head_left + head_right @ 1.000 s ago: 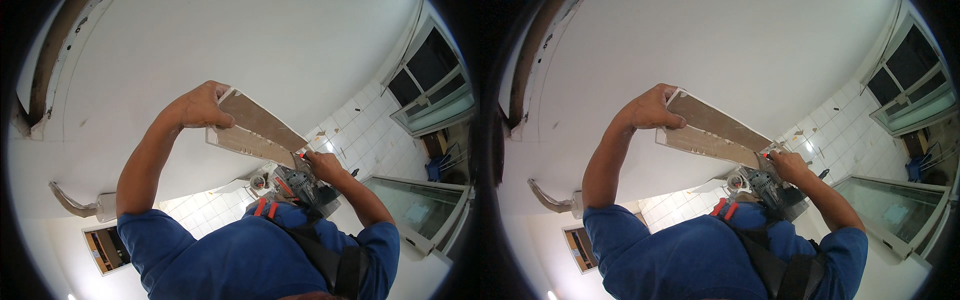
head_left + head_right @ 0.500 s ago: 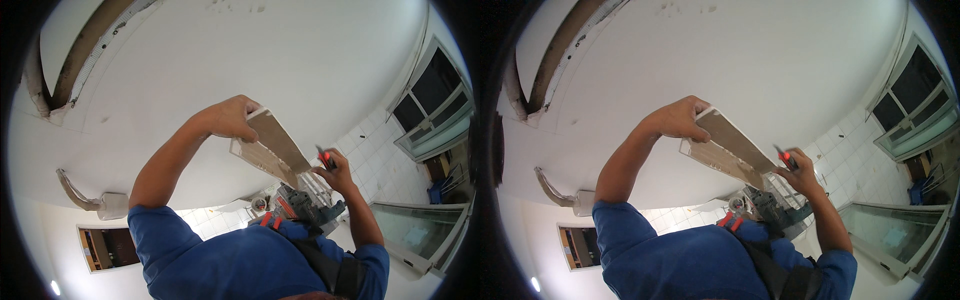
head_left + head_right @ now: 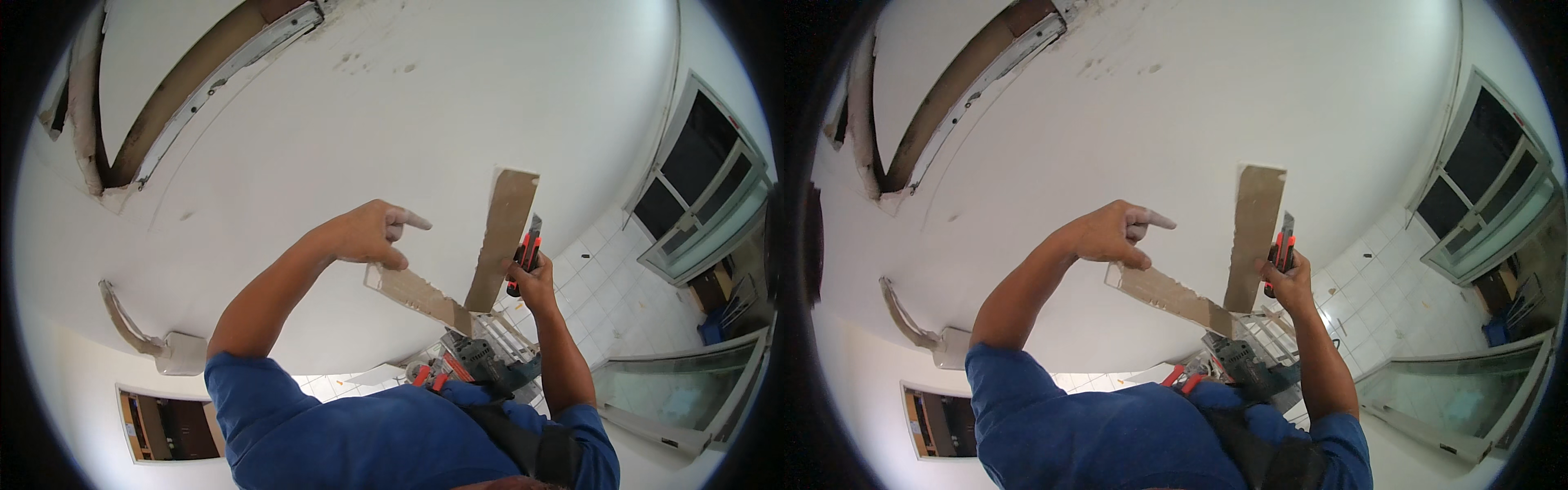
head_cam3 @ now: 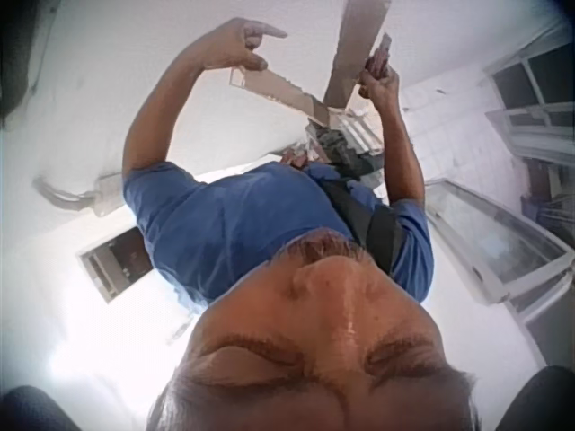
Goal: The person measures and cuts a white ceiling panel with a utility knife, then positions and secures it into a ceiling opening using a power drill. The person handles the panel, knife, and drill throughout the process.
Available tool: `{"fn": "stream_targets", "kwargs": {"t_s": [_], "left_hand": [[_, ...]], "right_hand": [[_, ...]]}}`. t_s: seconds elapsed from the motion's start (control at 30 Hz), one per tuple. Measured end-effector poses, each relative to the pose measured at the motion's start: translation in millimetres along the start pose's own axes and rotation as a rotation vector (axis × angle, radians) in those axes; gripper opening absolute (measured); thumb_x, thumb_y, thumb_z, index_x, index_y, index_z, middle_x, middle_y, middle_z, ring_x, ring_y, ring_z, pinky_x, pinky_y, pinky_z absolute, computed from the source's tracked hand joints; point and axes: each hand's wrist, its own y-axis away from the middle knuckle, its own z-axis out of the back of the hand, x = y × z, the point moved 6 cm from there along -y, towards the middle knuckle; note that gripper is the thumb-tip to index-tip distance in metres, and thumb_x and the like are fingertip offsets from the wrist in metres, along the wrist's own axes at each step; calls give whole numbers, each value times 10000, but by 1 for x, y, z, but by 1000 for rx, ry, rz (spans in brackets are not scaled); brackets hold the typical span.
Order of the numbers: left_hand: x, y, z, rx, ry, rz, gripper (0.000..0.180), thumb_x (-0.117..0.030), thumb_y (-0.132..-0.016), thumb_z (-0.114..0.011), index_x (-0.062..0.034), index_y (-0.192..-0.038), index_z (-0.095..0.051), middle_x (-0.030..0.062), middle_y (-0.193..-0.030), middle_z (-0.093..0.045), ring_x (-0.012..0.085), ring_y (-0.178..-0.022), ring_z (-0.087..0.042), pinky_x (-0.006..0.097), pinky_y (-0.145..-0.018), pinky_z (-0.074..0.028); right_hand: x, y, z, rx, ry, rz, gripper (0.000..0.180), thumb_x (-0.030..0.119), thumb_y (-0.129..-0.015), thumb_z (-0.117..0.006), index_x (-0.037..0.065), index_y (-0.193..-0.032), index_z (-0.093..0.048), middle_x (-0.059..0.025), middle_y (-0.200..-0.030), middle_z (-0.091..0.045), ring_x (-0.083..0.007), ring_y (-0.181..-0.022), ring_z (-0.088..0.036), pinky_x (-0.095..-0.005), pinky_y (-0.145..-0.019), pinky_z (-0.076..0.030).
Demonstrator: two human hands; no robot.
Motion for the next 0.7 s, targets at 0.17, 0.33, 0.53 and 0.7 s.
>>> {"fn": "stream_targets", "kwargs": {"t_s": [0.17, 0.33, 0.53, 0.7], "left_hand": [[7, 12, 0, -49, 65, -50, 624, -62, -698, -782, 23, -1306, -671, -97, -656, -350, 47, -588, -352, 228, -550, -307], [1, 36, -1, -137, 69, -69, 580, -40, -703, -755, 78, -1263, -664, -108, -651, -353, 19, -561, -341, 210, -525, -268], [10, 50, -3, -179, 233, -135, 545, -31, -728, -743, 75, -1257, -668, -113, -653, -331, 22, -565, -331, 218, -522, -254], [-5, 40, -2, -142, 233, -211, 429, -35, -752, -726, 26, -1176, -723, -102, -660, -345, 32, -588, -357, 237, -516, -278]], "right_hand": [[22, -9, 40, -190, 15, 55, 190, 114, -875, -786, 16, -999, -680, -16, -804, -671, -101, -676, -621, -285, -637, -525], [36, -3, 92, -313, -52, 159, 181, 119, -881, -797, 44, -959, -652, -13, -801, -644, -114, -680, -621, -283, -655, -527], [51, 11, 90, -137, -206, 119, 262, 77, -859, -769, 4, -1078, -645, -34, -916, -680, -139, -799, -659, -320, -758, -539], [24, 7, 47, 264, -237, 10, 317, 134, -793, -809, 36, -1050, -651, -12, -882, -669, -130, -765, -647, -302, -699, -521]]}}
